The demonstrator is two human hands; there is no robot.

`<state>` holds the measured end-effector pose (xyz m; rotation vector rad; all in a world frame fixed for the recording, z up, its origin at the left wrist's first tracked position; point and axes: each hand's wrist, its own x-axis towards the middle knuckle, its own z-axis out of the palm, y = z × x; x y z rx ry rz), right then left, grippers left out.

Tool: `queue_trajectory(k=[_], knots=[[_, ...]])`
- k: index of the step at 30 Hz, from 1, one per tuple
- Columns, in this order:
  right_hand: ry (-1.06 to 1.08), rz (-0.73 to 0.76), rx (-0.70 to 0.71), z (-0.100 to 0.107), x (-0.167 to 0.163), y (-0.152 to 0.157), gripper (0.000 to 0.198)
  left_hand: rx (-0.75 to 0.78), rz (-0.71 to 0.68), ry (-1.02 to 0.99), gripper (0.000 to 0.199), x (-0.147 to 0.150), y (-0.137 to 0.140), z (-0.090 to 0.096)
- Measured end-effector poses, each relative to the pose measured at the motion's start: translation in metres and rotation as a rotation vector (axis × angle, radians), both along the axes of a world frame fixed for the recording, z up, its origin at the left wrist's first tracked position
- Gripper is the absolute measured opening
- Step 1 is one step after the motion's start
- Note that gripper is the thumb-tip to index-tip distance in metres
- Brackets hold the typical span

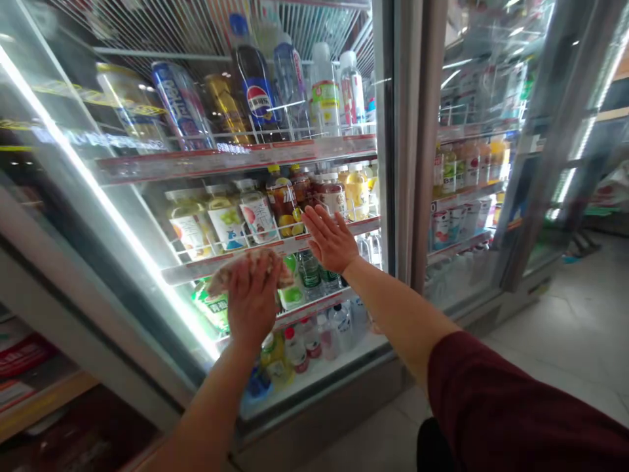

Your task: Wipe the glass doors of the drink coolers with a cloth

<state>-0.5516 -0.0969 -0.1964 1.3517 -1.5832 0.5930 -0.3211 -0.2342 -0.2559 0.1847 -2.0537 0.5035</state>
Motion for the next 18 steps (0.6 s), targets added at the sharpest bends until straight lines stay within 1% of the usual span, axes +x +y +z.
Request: queue_trajectory(k=[1,2,3,4,5,6,8,10,11,12,13,14,15,16,18], knots=[[-0.001,-0.002,-0.004,0.0,0.0,0.0,0.062,0.019,0.019,0.063,0.073,-0.001,-0.005,0.021],[-0.005,-0.003,-0.01,0.0,0.001,-0.001,0.062,0.036,0.029,0.116,0.072,-0.003,-0.009,0.038],[-0.012,-0.005,-0.018,-0.001,0.002,-0.001,0.061,0.043,0.029,0.156,0.07,-0.004,-0.01,0.048],[-0.022,-0.009,-0.03,-0.002,0.003,-0.003,0.061,0.042,0.024,0.182,0.07,-0.006,-0.009,0.05],[-0.037,-0.013,-0.043,-0.004,0.004,-0.004,0.06,0.036,0.017,0.192,0.07,-0.007,-0.006,0.044],[-0.057,-0.018,-0.06,-0.007,0.006,-0.006,0.06,0.029,0.008,0.183,0.071,-0.007,-0.002,0.03],[-0.111,-0.035,-0.103,-0.015,0.009,-0.009,0.059,0.003,0.002,0.114,0.074,-0.005,0.008,-0.014],[-0.175,-0.064,-0.157,-0.026,0.012,-0.013,0.06,-0.031,-0.023,-0.01,0.074,0.001,0.016,-0.06],[-0.204,-0.08,-0.179,-0.032,0.013,-0.014,0.061,-0.04,-0.031,-0.048,0.074,0.005,0.017,-0.076],[-0.228,-0.091,-0.194,-0.038,0.013,-0.016,0.062,-0.047,-0.035,-0.079,0.074,0.009,0.016,-0.086],[-0.245,-0.096,-0.204,-0.044,0.012,-0.017,0.063,-0.045,-0.03,-0.087,0.075,0.012,0.014,-0.086],[-0.251,-0.092,-0.21,-0.048,0.011,-0.018,0.064,-0.04,-0.021,-0.072,0.076,0.014,0.009,-0.078],[-0.249,-0.081,-0.219,-0.051,0.01,-0.018,0.065,-0.036,-0.006,-0.033,0.076,0.016,0.003,-0.062],[-0.239,-0.068,-0.235,-0.053,0.009,-0.019,0.065,-0.026,0.014,0.021,0.076,0.016,-0.004,-0.041],[-0.207,-0.042,-0.279,-0.055,0.007,-0.02,0.066,-0.014,0.065,0.174,0.073,0.012,-0.016,0.008]])
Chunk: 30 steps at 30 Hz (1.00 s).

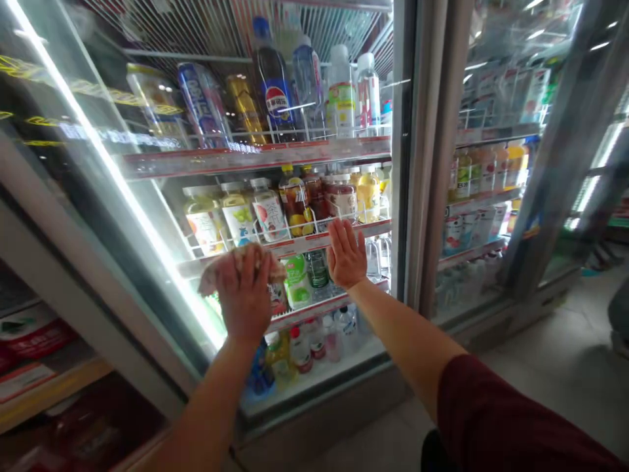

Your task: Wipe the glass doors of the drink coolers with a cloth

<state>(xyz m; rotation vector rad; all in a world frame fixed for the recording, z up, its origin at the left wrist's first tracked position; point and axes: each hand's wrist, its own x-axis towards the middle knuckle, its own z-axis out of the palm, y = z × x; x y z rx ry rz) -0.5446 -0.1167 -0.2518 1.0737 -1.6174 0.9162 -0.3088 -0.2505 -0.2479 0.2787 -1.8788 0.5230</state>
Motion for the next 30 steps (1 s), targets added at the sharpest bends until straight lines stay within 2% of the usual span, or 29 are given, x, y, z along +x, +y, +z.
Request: queue_trajectory(k=[2,3,4,6,10,11,12,13,15,20,22,24,26,30], knots=[[0.035,0.005,-0.033,0.0,-0.001,-0.001,0.067,0.031,0.014,0.051,0.072,-0.008,-0.005,0.037],[0.046,0.002,-0.04,0.0,-0.001,-0.001,0.067,0.053,0.011,0.059,0.072,-0.013,-0.003,0.046],[0.056,-0.001,-0.04,0.0,-0.002,-0.001,0.067,0.07,0.003,0.057,0.072,-0.019,0.002,0.046],[0.072,-0.01,-0.025,0.0,-0.001,0.0,0.068,0.08,-0.015,0.03,0.072,-0.029,0.02,0.023],[0.074,-0.022,0.039,0.001,-0.001,0.001,0.07,-0.048,-0.096,-0.171,0.073,-0.037,0.051,-0.066],[0.065,-0.027,0.058,0.002,-0.001,0.002,0.069,-0.062,-0.102,-0.202,0.075,-0.036,0.052,-0.081],[0.059,-0.032,0.077,0.003,0.0,0.002,0.068,-0.067,-0.109,-0.226,0.077,-0.034,0.049,-0.088],[0.055,-0.039,0.095,0.004,0.0,0.002,0.067,-0.061,-0.107,-0.231,0.08,-0.032,0.044,-0.085],[0.056,-0.056,0.127,0.007,0.002,0.002,0.065,-0.031,-0.096,-0.182,0.085,-0.029,0.029,-0.057],[0.053,-0.09,0.178,0.012,0.009,0.003,0.066,0.011,-0.056,0.083,0.077,-0.039,0.012,0.072],[0.067,-0.088,0.171,0.016,0.009,0.008,0.066,0.036,-0.052,0.133,0.071,-0.048,0.016,0.108],[0.119,-0.042,0.147,0.023,0.003,0.019,0.061,0.062,-0.062,0.15,0.068,-0.057,0.022,0.13],[0.139,0.005,0.09,0.034,-0.01,0.034,0.056,0.069,-0.069,0.137,0.067,-0.067,0.029,0.143],[-0.075,-0.076,-0.087,0.051,-0.048,0.055,0.06,0.026,-0.078,0.101,0.062,-0.089,0.041,0.152]])
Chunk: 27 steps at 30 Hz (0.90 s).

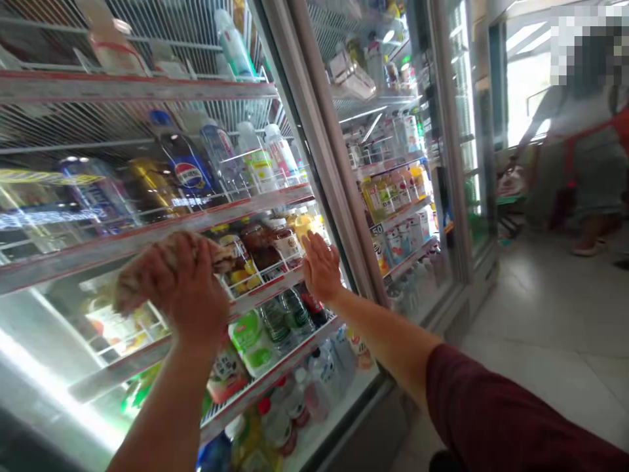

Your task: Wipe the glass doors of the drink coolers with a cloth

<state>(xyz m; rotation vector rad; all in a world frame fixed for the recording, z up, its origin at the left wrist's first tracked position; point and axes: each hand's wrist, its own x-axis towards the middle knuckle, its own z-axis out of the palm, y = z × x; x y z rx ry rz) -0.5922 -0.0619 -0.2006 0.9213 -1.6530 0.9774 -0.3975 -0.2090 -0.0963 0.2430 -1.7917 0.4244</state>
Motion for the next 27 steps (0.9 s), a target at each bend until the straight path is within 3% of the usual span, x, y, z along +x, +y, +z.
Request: queue_trajectory(k=[3,8,10,12,17,19,21,25,27], knots=[[-0.077,-0.032,0.012,-0.001,-0.018,0.001,0.063,-0.076,-0.028,-0.053,0.063,-0.017,0.012,-0.027],[-0.085,-0.053,0.07,-0.009,-0.021,-0.002,0.063,-0.319,-0.165,-0.313,0.066,-0.022,0.026,-0.142],[-0.085,-0.057,0.082,-0.01,-0.02,-0.002,0.063,-0.394,-0.224,-0.411,0.064,-0.015,0.023,-0.167],[-0.084,-0.064,0.084,-0.01,-0.02,-0.001,0.063,-0.413,-0.199,-0.411,0.062,-0.007,0.016,-0.157],[-0.084,-0.093,0.088,-0.009,-0.022,0.0,0.062,-0.24,0.0,-0.086,0.065,-0.008,0.005,-0.044],[-0.083,-0.1,0.09,-0.009,-0.022,0.0,0.062,-0.158,-0.005,-0.044,0.063,-0.016,0.01,-0.031],[-0.082,-0.105,0.085,-0.009,-0.022,0.001,0.063,-0.166,-0.05,-0.104,0.061,-0.021,0.021,-0.058],[-0.08,-0.127,0.099,-0.009,-0.022,0.001,0.064,-0.397,-0.216,-0.419,0.051,-0.016,0.039,-0.17],[-0.078,-0.144,0.105,-0.009,-0.022,0.001,0.064,-0.451,-0.261,-0.495,0.051,-0.008,0.036,-0.202]])
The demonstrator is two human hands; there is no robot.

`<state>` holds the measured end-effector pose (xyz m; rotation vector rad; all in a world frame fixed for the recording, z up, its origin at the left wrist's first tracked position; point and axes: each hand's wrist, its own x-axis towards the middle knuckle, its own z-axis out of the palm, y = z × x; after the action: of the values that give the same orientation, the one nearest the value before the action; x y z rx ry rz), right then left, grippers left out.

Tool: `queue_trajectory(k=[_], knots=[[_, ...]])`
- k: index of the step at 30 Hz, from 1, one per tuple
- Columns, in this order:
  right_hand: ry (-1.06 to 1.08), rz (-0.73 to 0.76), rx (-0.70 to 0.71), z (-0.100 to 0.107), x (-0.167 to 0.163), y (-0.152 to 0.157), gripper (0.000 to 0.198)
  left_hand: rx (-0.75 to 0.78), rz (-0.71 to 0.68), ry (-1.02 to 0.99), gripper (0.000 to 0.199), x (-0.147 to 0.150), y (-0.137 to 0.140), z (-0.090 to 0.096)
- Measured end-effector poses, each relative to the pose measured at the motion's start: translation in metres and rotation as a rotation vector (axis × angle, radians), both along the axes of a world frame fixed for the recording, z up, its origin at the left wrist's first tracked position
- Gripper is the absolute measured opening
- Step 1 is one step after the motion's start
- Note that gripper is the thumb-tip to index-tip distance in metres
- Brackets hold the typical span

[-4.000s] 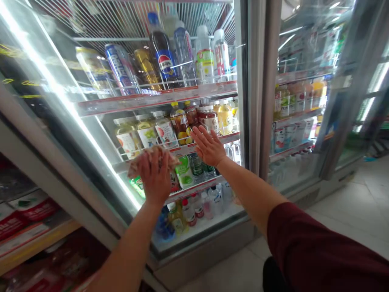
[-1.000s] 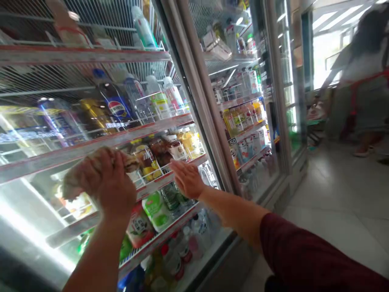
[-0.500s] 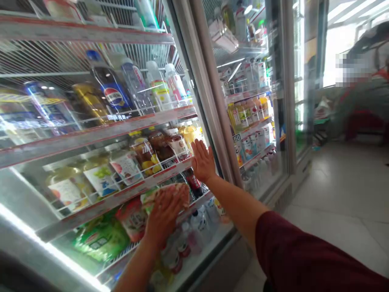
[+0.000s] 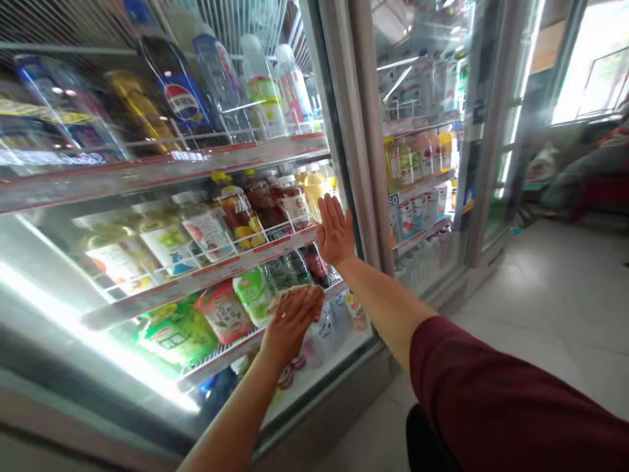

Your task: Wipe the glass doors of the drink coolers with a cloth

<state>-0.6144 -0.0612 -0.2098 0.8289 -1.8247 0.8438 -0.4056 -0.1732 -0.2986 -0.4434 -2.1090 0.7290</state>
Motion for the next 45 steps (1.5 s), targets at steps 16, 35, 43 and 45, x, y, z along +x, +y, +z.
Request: queue_trajectory(k=[16,35,43,45], knots=[[-0.026,0.032,-0.008,0.001,0.0,0.001,0.067,0.072,0.112,0.036,0.06,0.039,-0.025,0.006],[0.029,0.021,-0.027,-0.005,-0.009,0.003,0.067,0.461,0.349,0.129,0.047,0.122,-0.078,0.042],[0.045,0.042,-0.065,-0.005,-0.009,0.003,0.069,0.577,0.45,0.418,0.046,0.144,-0.085,0.056],[0.049,0.038,-0.075,-0.005,-0.009,0.003,0.069,0.508,0.402,0.262,0.053,0.147,-0.075,0.004]])
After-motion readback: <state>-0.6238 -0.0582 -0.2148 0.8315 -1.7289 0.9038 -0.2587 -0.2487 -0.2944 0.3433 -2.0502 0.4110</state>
